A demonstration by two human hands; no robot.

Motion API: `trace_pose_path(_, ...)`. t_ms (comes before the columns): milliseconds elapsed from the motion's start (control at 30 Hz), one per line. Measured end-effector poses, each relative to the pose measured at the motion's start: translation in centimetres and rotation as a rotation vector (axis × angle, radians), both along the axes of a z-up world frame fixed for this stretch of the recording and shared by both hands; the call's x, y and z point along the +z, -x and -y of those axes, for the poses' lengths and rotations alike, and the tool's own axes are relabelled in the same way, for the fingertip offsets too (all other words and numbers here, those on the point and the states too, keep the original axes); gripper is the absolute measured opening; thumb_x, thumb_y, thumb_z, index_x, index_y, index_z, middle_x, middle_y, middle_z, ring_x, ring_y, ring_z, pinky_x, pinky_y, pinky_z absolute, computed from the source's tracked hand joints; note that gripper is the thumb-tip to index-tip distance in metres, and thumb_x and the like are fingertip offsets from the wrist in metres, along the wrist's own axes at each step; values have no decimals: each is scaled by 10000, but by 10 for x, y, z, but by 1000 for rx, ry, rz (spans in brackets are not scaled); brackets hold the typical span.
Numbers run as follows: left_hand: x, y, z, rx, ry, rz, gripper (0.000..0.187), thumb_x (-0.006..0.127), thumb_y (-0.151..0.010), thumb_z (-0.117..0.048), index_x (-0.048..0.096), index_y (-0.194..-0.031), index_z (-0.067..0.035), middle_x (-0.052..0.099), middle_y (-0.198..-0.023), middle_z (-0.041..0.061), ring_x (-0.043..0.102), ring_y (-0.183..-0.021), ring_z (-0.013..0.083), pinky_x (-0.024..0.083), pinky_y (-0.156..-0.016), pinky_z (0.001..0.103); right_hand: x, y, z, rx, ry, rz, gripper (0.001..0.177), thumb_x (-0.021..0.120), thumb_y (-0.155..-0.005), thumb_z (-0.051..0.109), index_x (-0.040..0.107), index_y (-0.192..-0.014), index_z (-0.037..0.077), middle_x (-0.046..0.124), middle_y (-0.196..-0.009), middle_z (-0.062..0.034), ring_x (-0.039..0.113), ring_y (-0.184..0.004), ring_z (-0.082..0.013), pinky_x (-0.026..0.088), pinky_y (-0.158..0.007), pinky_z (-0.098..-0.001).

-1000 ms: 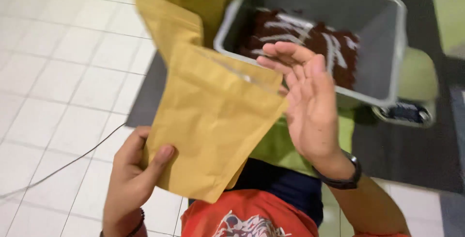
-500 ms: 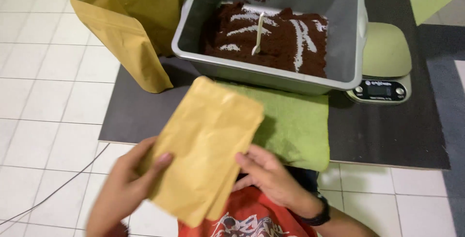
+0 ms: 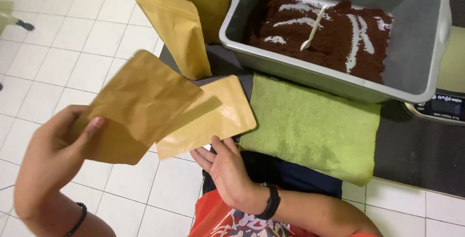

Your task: Filling a coffee bag with ground coffee using a spoon and a digital scale to reach a specific weight.

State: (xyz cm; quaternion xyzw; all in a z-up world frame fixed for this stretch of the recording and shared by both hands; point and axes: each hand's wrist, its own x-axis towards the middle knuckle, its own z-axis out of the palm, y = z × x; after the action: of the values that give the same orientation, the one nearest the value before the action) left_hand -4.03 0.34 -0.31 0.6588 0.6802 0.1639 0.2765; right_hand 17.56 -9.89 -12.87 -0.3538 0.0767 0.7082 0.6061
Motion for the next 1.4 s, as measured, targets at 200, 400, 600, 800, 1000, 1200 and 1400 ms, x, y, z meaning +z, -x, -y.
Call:
trace_pose_path(200, -13, 9, 16, 29, -90, 121, 250, 612, -1056, -236, 676, -1153, -15, 669, -996, 57, 581, -909, 174, 458, -741, 325, 27, -15, -12, -6, 232, -236, 375, 497, -916, 245, 388, -1197, 23, 425, -1175, -230, 556, -1299, -375, 440, -1214, -448)
trace_pose_path(400, -28, -25, 42, -8, -154, 301, 269, 594, -1015, -232, 661, -1137, -2, 667, -987, 54, 575, -854, 147, 467, -695, 292, 40, -56, 15, 233, 332, -263, 559, 488, -926, 233, 503, -1288, -192, 578, -1303, -346, 561, -1284, -385, 414, -1194, -450)
trace_pose_path(600, -70, -117, 54, -254, -32, 458, 239, 668, -922, -335, 730, -967, -109, 800, -964, -20, 698, -883, 85, 545, -787, 265, -2, -148, 71, -7, -809, 18, 868, 791, -970, 403, 314, -1572, -1, 409, -1593, -205, 419, -1444, -376, 303, -1206, -520)
trace_pose_path(800, -91, -214, 70, -566, 257, 621, 290, 639, -944, -420, 657, -855, -144, 719, -841, -11, 655, -778, 108, 511, -691, 276, -4, -212, 124, 10, -890, 621, 1026, 780, -866, 490, 239, -1578, -13, 379, -1588, -227, 391, -1458, -382, 310, -1214, -515)
trace_pose_path(1000, -86, -254, 80, -814, 414, 368, 395, 483, -992, -527, 618, -1033, -158, 540, -648, -11, 449, -548, 123, 323, -545, 329, 22, -229, 130, 30, -906, 1167, 1185, 768, -762, 576, 164, -1583, -27, 351, -1583, -250, 364, -1473, -389, 316, -1222, -511)
trace_pose_path(1200, -46, -241, 91, -943, -368, 536, 510, 590, -970, -482, 556, -1206, -31, 633, -1056, 87, 580, -984, 241, 462, -867, 364, 62, -228, 123, 84, -836, 1696, 1344, 755, -657, 661, 90, -1589, -43, 323, -1577, -273, 337, -1487, -396, 322, -1230, -506)
trace_pose_path(1400, -6, -244, 97, -1034, 197, 852, 242, 722, -898, -325, 623, -918, -104, 578, -733, -45, 538, -673, 65, 479, -602, 215, 92, -216, 116, 255, -624, 2081, 1507, 875, -506, 665, 110, -1571, -79, 284, -1563, -316, 314, -1512, -461, 299, -1250, -507)
